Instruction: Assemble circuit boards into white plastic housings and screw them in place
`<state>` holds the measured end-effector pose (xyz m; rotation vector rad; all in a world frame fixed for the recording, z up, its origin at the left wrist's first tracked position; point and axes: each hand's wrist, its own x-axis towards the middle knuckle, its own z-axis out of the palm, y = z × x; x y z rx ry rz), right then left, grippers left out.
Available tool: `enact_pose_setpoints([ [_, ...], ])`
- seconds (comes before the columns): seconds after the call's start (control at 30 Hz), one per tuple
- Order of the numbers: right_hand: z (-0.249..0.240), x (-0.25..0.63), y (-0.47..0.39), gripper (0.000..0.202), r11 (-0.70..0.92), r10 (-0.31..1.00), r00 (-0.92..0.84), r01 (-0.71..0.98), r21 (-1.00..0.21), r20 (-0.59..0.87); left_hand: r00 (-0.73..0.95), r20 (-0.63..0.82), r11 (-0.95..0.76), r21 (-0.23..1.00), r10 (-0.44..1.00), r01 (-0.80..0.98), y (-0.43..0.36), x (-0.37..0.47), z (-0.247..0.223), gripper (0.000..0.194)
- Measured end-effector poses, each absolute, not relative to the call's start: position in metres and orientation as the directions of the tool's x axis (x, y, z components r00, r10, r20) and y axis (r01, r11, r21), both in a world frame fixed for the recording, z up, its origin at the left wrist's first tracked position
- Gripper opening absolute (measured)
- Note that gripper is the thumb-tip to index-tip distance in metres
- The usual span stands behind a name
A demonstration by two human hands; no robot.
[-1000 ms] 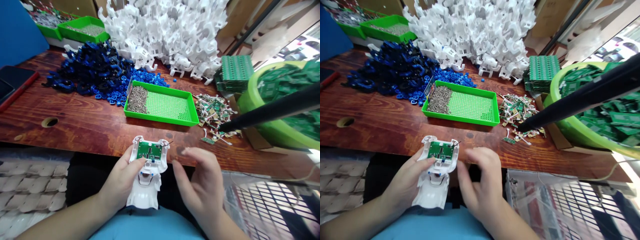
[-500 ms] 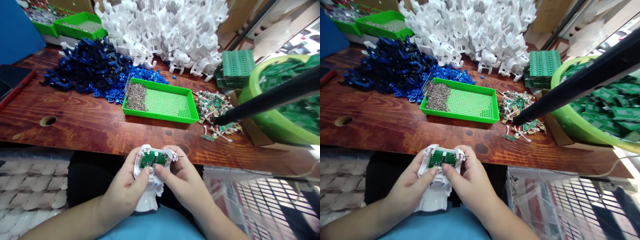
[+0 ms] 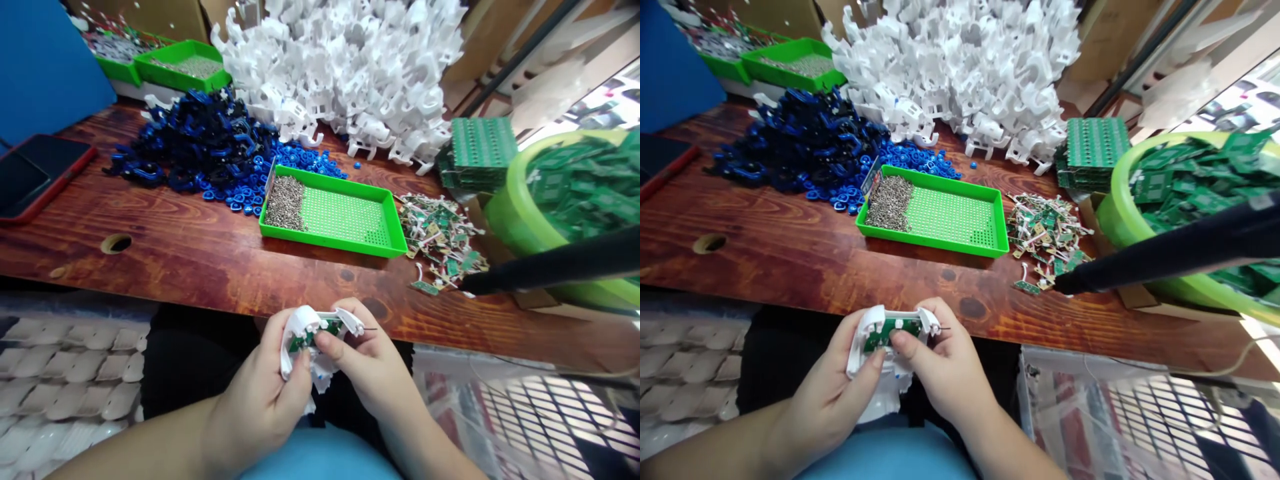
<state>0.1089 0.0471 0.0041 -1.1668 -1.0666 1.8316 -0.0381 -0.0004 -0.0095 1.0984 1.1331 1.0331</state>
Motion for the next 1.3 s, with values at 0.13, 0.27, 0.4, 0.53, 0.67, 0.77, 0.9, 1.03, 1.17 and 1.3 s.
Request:
enact_pose_setpoints([
  [0.13,0.015,0.112,0.058,0.034,-0.347,0.824,-0.439,0.107,-0.932,-0.357,0.145,-0.315,0.346,0.862,0.938,-0.370,0.007,-0.046,-0.003,0.032],
  [0.27,0.045,0.110,0.081,0.035,-0.031,0.872,-0.442,0.379,-0.925,-0.210,0.169,-0.431,0.398,0.526,0.887,-0.751,0.013,-0.065,0.012,0.047],
  [0.4,0.070,0.073,0.123,0.013,0.592,0.802,-0.489,0.581,-0.558,0.342,0.143,-0.388,0.332,0.479,0.911,-0.812,0.006,-0.088,0.019,0.062],
  [0.53,0.068,0.006,0.175,0.018,0.772,0.618,-0.753,0.636,0.007,0.226,0.129,-0.435,0.351,0.480,0.891,-0.804,-0.003,-0.100,0.017,0.070],
  [0.67,0.053,-0.042,0.212,0.021,0.755,0.628,-0.758,0.648,0.098,0.178,0.067,-0.499,0.346,0.491,0.864,-0.800,-0.010,-0.103,0.014,0.069],
  [0.77,0.047,-0.055,0.224,0.024,0.736,0.646,-0.749,0.662,0.139,0.144,0.065,-0.515,0.350,0.479,0.855,-0.805,-0.015,-0.107,0.011,0.062],
  [0.9,0.045,-0.057,0.225,0.025,0.743,0.637,-0.765,0.642,0.189,0.095,0.089,-0.454,0.322,0.467,0.887,-0.823,-0.017,-0.113,0.009,0.055],
  [1.03,0.044,-0.059,0.224,0.027,0.754,0.618,-0.783,0.616,0.228,0.071,0.145,-0.400,0.324,0.429,0.905,-0.843,-0.018,-0.115,0.008,0.055],
  [1.17,0.046,-0.063,0.219,0.028,0.758,0.603,-0.793,0.605,0.244,0.093,0.219,-0.341,0.359,0.432,0.914,-0.827,-0.019,-0.115,0.005,0.069],
  [1.3,0.062,-0.042,0.190,0.026,0.745,0.605,-0.779,0.627,0.228,0.166,0.196,-0.353,0.352,0.457,0.915,-0.817,-0.022,-0.117,0.002,0.079],
])
